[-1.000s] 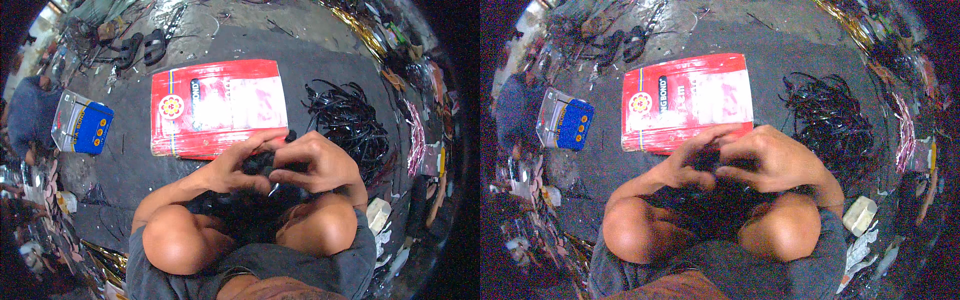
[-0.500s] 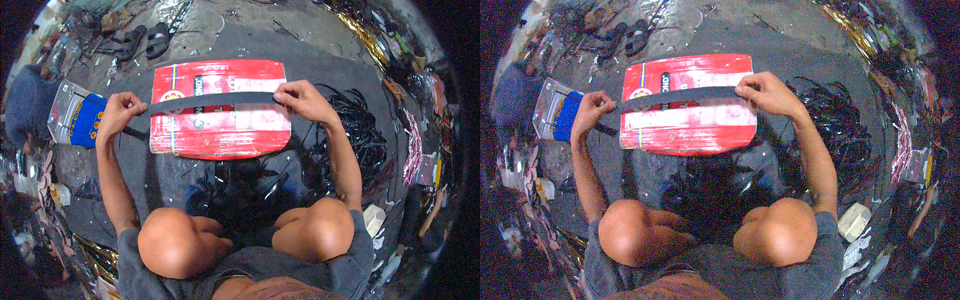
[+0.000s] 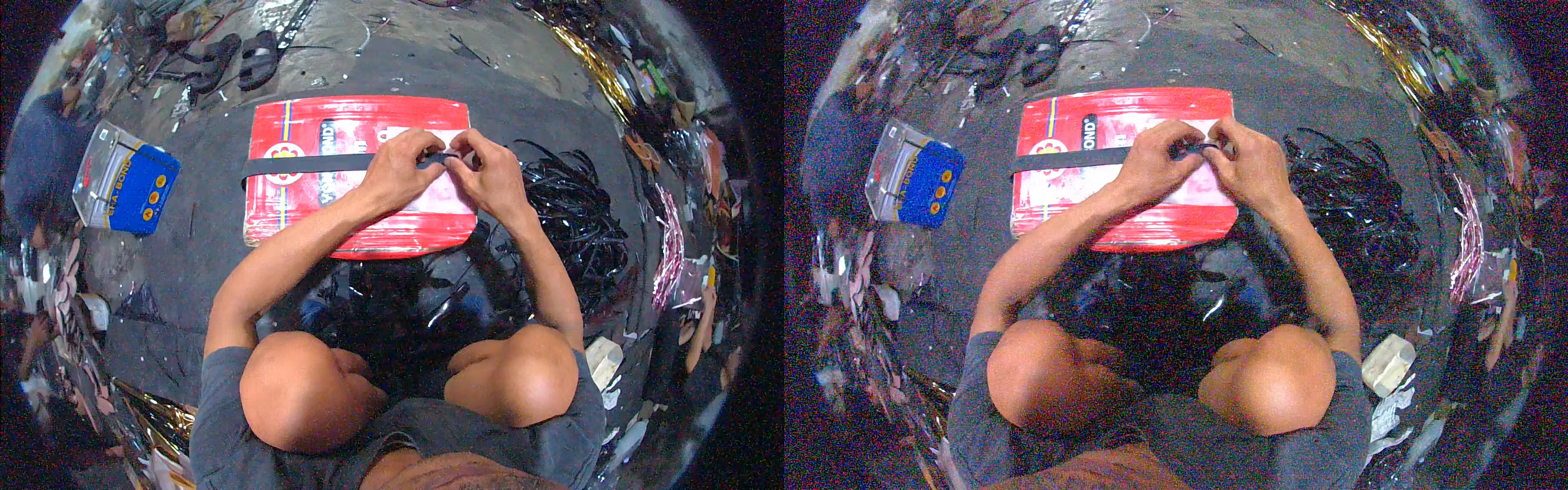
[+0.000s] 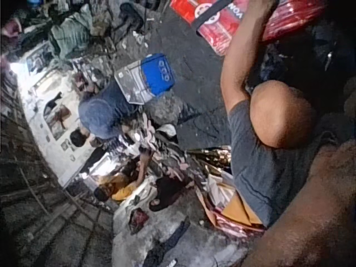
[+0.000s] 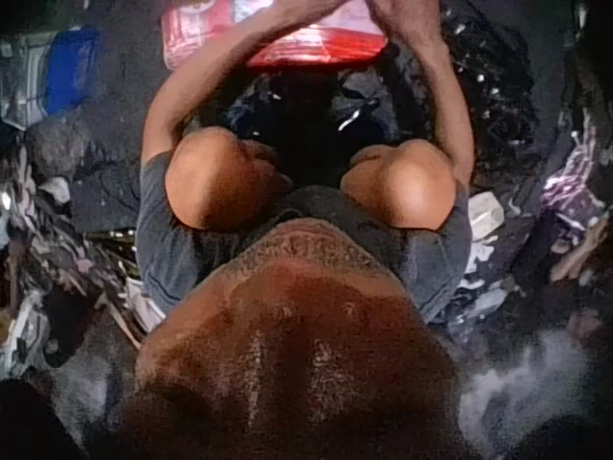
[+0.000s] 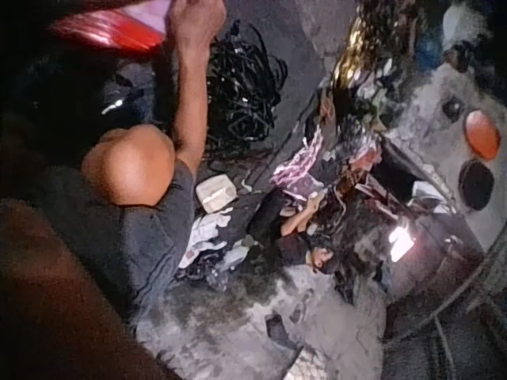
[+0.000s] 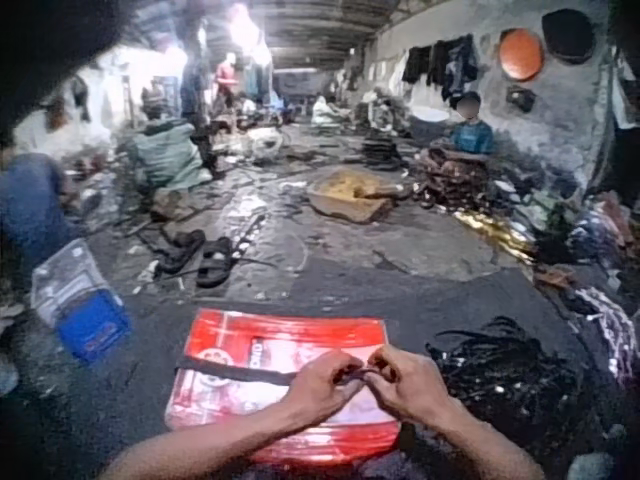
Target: The person sits on the floor and repeatedly cuts short lengths from a long black cable using a red box as a cutting guide. Each cut piece is placed into a growing pile beside the box.
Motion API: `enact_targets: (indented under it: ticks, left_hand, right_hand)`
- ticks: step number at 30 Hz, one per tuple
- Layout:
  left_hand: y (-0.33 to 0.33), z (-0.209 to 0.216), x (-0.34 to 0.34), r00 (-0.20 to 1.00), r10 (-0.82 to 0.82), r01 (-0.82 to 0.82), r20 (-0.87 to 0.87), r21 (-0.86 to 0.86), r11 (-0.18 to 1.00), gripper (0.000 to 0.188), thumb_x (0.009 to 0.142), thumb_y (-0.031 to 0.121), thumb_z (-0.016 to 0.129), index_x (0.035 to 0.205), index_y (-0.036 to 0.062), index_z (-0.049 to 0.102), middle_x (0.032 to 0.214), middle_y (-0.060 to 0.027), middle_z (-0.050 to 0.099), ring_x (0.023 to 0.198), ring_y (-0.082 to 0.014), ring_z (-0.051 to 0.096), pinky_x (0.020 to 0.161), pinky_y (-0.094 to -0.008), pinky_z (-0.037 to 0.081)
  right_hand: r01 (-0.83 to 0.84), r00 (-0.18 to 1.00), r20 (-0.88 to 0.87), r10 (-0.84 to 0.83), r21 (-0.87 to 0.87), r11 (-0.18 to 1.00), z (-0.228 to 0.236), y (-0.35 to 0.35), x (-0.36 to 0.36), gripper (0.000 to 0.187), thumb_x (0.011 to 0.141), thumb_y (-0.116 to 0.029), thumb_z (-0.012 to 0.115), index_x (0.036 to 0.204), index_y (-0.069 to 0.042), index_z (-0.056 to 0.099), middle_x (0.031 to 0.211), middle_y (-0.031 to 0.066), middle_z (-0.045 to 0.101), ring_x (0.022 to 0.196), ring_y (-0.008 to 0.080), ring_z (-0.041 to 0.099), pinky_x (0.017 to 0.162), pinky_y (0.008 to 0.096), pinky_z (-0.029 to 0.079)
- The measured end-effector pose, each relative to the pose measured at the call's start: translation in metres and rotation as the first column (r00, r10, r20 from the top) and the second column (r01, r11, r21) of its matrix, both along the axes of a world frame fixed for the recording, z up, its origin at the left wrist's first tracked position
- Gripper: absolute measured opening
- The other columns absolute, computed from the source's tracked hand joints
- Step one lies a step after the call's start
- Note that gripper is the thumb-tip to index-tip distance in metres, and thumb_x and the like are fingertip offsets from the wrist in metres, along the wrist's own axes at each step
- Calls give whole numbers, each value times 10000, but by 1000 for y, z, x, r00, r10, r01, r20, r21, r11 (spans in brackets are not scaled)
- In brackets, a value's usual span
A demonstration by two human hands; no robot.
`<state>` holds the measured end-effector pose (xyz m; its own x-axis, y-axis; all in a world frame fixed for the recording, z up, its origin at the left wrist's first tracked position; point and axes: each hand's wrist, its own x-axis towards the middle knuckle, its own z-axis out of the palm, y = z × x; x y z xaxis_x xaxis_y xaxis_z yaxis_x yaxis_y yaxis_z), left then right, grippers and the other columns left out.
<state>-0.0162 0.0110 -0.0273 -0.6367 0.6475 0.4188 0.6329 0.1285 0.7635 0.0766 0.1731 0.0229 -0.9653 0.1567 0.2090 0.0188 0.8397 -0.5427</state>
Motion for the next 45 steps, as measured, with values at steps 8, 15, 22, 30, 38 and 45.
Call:
enact_targets:
  ticks: [8,15,22,30,38,45]
  left_hand:
    - [4,-9,4,984,39,-41,-174,-6,999,145,795,116,738,915,40,706,899,-107,647,853,-279,648,745,-387,531]
    - [2,-11,4,973,29,-18,-229,51,999,131,788,120,750,898,53,729,883,-94,644,843,-263,651,734,-380,534]
    - [1,-10,-1,996,-7,8,-89,16,1000,138,780,120,772,895,52,732,863,-92,649,799,-239,658,714,-360,536]
    - [3,-7,2,998,62,-63,26,15,998,95,784,141,740,821,53,742,812,-107,650,778,-267,654,710,-392,525]
    - [14,12,-11,996,93,-87,16,-216,973,138,757,159,714,776,27,745,804,-152,676,771,-318,678,723,-418,539]
    - [22,5,0,1000,8,-9,-10,-15,1000,94,772,109,737,795,18,742,765,-125,655,705,-248,657,662,-372,521]
  right_hand:
    - [-82,981,-163,109,164,983,-9,7,13,150,856,-210,707,943,-87,709,932,87,639,801,296,678,700,409,551]
    - [-128,968,-193,158,157,979,-17,13,17,155,844,-199,728,953,-89,732,967,83,610,801,268,681,704,402,562]
    - [-113,972,-210,109,-11,993,-23,22,13,211,766,-171,794,959,-93,759,964,88,573,900,263,624,769,365,518]
    - [118,981,-116,-156,-279,953,-40,12,9,148,781,-112,788,918,-59,771,826,9,533,738,99,506,654,246,418]
    - [124,971,-91,-222,-605,787,-62,15,-4,215,720,-105,787,820,-77,599,711,-61,483,640,51,420,558,236,354]
    - [196,960,-74,-271,-516,834,-65,17,12,310,893,-314,725,851,-63,549,710,7,535,686,102,484,607,316,429]
